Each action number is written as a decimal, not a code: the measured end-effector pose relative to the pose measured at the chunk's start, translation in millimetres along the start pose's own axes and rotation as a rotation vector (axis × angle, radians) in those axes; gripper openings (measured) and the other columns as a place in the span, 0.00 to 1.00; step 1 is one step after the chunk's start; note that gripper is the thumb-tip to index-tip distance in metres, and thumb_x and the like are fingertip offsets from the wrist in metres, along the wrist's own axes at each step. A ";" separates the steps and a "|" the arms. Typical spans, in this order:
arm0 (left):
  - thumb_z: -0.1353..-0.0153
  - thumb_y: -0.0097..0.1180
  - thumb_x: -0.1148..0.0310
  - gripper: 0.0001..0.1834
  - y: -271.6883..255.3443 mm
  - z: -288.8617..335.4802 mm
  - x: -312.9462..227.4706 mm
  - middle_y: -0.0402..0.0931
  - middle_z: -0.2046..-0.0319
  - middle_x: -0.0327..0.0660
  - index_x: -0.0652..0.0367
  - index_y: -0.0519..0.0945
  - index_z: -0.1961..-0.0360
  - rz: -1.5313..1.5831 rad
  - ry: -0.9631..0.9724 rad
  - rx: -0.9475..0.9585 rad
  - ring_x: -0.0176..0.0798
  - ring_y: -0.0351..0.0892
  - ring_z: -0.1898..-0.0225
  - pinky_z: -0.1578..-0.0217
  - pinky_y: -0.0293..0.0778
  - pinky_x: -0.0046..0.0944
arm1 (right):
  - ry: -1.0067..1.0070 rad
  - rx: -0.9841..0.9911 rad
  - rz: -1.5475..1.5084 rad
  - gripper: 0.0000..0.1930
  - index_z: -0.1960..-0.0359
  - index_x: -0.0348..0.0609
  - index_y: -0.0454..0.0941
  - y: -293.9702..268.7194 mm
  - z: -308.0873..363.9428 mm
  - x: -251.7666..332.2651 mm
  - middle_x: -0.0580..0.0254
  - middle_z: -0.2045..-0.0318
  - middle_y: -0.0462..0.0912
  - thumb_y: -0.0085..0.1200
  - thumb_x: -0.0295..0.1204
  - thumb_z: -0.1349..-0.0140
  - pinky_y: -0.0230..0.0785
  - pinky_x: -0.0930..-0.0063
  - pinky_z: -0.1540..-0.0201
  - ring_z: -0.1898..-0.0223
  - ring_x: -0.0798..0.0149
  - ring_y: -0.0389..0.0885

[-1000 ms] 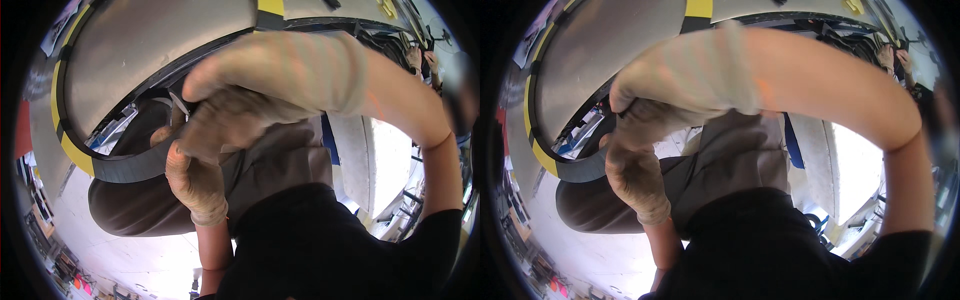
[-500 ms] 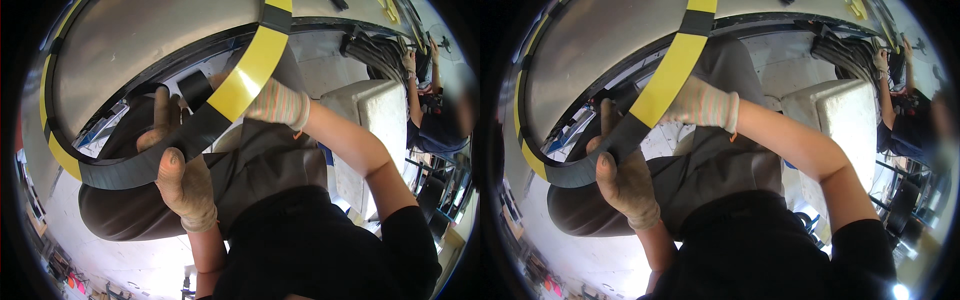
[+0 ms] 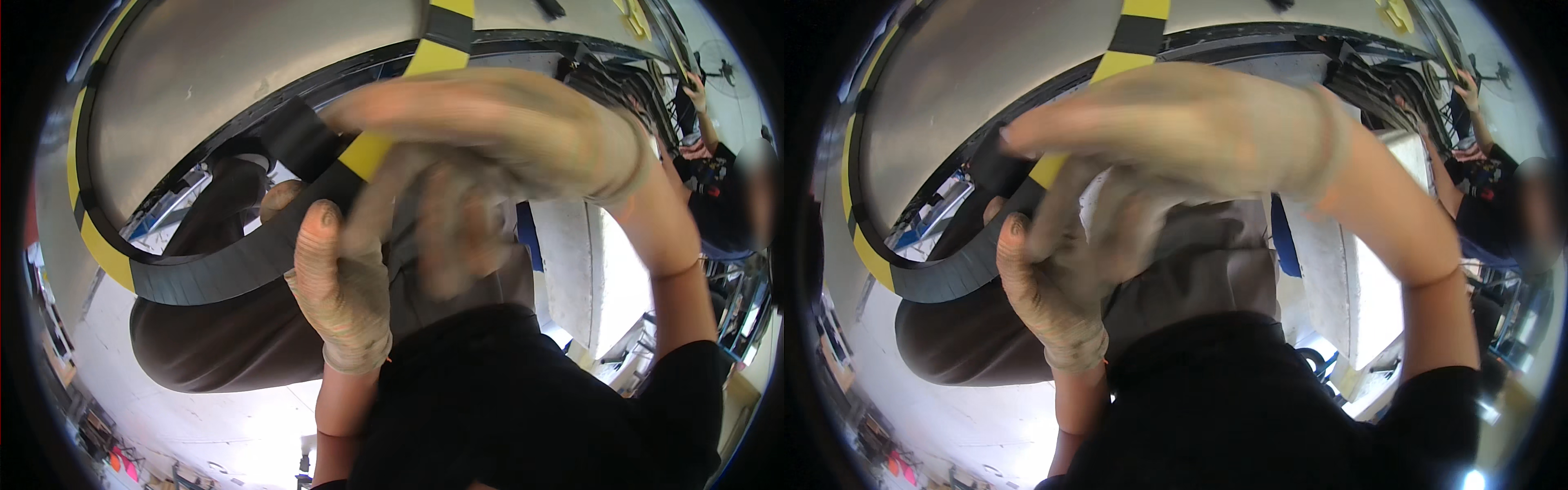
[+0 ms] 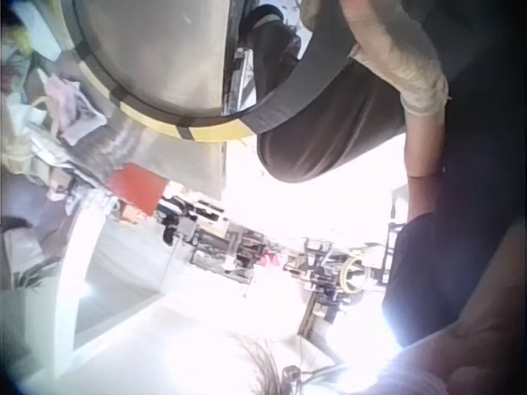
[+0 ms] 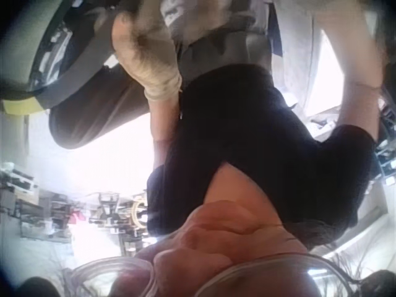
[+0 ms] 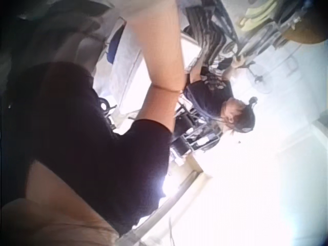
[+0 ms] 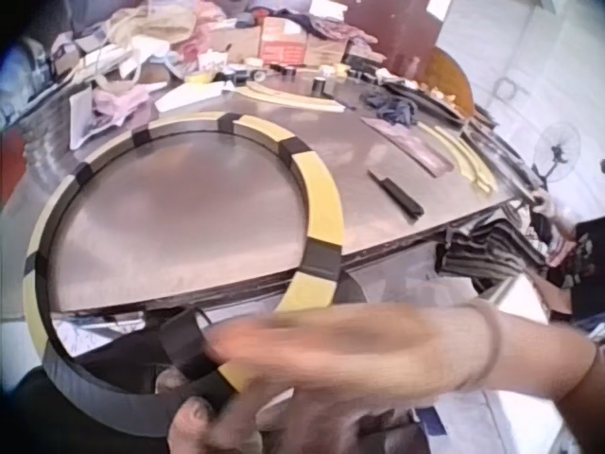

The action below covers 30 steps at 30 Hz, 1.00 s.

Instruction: Manually applying black electrical tape in strips to a yellow plastic ring on a workbench.

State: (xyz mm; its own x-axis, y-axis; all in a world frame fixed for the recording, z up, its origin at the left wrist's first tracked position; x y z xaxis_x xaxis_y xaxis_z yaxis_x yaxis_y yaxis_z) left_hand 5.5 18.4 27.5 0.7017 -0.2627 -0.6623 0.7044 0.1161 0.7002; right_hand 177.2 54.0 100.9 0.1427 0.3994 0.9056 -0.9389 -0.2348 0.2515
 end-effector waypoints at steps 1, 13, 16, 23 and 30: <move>0.38 0.62 0.61 0.27 2.8 -2.3 0.8 0.71 0.44 0.46 0.62 0.69 0.42 0.004 -0.013 0.024 0.43 0.72 0.43 0.36 0.65 0.47 | -0.077 0.055 0.054 0.30 0.38 0.26 0.66 0.7 -13.1 5.1 0.49 0.70 0.85 0.41 0.46 0.27 0.72 0.85 0.80 0.83 0.71 0.80; 0.42 0.66 0.56 0.25 -41.2 -27.6 -10.1 0.62 0.32 0.58 0.53 0.73 0.47 -0.084 0.237 0.081 0.56 0.55 0.27 0.28 0.48 0.57 | 0.120 0.134 0.578 0.28 0.40 0.45 0.76 1.9 -54.5 -104.3 0.56 0.68 0.86 0.64 0.42 0.40 0.77 0.71 0.62 0.68 0.65 0.86; 0.42 0.66 0.56 0.27 -48.3 -18.6 -14.9 0.67 0.37 0.57 0.57 0.73 0.46 -0.121 0.188 0.049 0.52 0.61 0.30 0.29 0.51 0.54 | -0.953 0.024 1.017 0.22 0.41 0.43 0.77 -11.9 -91.1 -121.8 0.52 0.55 0.84 0.59 0.36 0.35 0.77 0.69 0.59 0.58 0.62 0.84; 0.43 0.66 0.59 0.29 -45.1 -7.4 -15.7 0.71 0.44 0.52 0.61 0.70 0.44 -0.006 0.122 -0.088 0.45 0.70 0.41 0.34 0.60 0.47 | -0.039 0.481 0.156 0.19 0.45 0.35 0.76 -71.2 -17.6 -75.2 0.49 0.60 0.84 0.50 0.37 0.28 0.80 0.72 0.71 0.70 0.57 0.87; 0.38 0.61 0.66 0.21 -35.4 -16.7 -13.6 0.75 0.45 0.48 0.62 0.73 0.46 0.191 0.092 0.110 0.44 0.73 0.41 0.35 0.65 0.47 | -0.247 0.206 0.413 0.18 0.42 0.29 0.71 15.7 -47.5 16.6 0.44 0.60 0.85 0.51 0.26 0.30 0.81 0.83 0.62 0.64 0.64 0.87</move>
State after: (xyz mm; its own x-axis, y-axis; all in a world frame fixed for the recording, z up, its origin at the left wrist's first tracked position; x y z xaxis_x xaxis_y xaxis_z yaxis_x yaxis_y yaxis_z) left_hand -27.3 33.8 7.3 0.8314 -0.1574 -0.5330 0.5456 0.0494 0.8366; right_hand 150.0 99.0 103.7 -0.1333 0.0213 0.9908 -0.8548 -0.5083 -0.1041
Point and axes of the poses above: each hand's wrist, its own z-axis away from the middle knuckle, its own y-axis out of the palm, x = y × z, the point moved 2 cm from there along -z, towards the middle knuckle
